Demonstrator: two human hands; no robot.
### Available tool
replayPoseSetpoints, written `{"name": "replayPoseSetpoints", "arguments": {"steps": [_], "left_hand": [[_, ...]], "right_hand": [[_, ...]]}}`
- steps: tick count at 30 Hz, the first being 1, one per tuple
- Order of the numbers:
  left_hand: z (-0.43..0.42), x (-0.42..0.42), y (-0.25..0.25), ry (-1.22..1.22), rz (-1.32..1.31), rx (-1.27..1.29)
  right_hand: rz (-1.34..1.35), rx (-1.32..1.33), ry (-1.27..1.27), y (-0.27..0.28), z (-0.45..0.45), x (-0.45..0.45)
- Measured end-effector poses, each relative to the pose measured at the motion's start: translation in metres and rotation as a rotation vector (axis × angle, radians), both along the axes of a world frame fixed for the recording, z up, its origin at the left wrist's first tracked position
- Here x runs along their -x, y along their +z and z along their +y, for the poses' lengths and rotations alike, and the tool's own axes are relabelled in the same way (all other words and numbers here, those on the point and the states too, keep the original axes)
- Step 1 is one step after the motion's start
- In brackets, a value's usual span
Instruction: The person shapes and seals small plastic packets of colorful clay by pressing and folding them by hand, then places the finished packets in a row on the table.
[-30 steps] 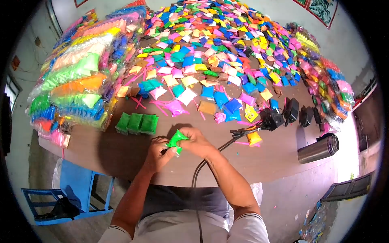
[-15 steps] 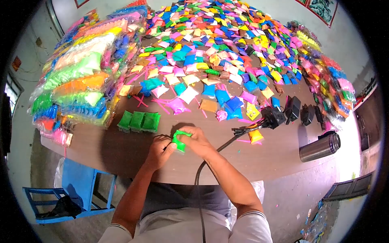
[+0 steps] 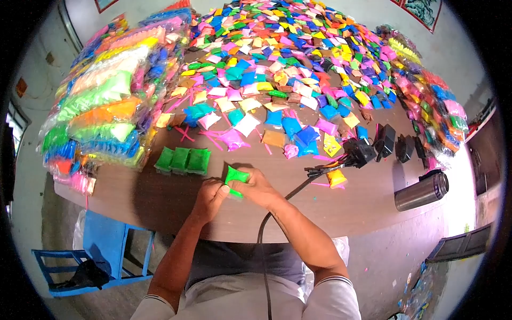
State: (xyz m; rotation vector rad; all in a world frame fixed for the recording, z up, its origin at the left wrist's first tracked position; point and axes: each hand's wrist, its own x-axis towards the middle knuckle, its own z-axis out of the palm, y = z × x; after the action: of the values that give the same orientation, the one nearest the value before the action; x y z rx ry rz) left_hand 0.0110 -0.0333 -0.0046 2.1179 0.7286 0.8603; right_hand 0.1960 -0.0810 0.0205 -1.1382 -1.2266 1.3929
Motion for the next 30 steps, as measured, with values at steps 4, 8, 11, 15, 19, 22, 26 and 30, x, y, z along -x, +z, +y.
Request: {"name": "replayPoseSetpoints", "arguments": {"steps": [4,8,11,15,19,22,26,30], "left_hand": [[-0.002,0.000,-0.002,-0.003,-0.010,-0.015],[-0.003,-0.002,-0.011,0.094,-0.110,0.104],[-0.004,-0.002,-0.004,0.076,-0.113,0.090],[0.000,-0.003,-0.001,0.008,-0.075,-0.011],[-0.005,-0.006,0.001,0.060,-0.128,-0.014],[-0.006,-0.006,0.002,0.051,-0.242,0.171],[-0.004,-0.002,0.008,0.028,-0.144,0.119],[-0.008,-0.002,0.020,0.005,-0.065,0.027]], "right_hand": [[0.011,-0.025,0.004,0.001,-0.001,0.000],[0.406,0.103,0.038,-0.005,0.001,-0.002],[0.606,0.063,0.184,0.000,0.003,-0.008],[0.606,0.060,0.215,0.005,-0.001,-0.009],[0.427,0.061,0.140,-0.005,0.002,-0.018],[0.329,0.079,0.010,-0.001,0.001,-0.015],[0.099,-0.032,-0.069,0.000,0.001,-0.003],[0.087,-0.174,-0.086,-0.012,0.004,0.004]]}}
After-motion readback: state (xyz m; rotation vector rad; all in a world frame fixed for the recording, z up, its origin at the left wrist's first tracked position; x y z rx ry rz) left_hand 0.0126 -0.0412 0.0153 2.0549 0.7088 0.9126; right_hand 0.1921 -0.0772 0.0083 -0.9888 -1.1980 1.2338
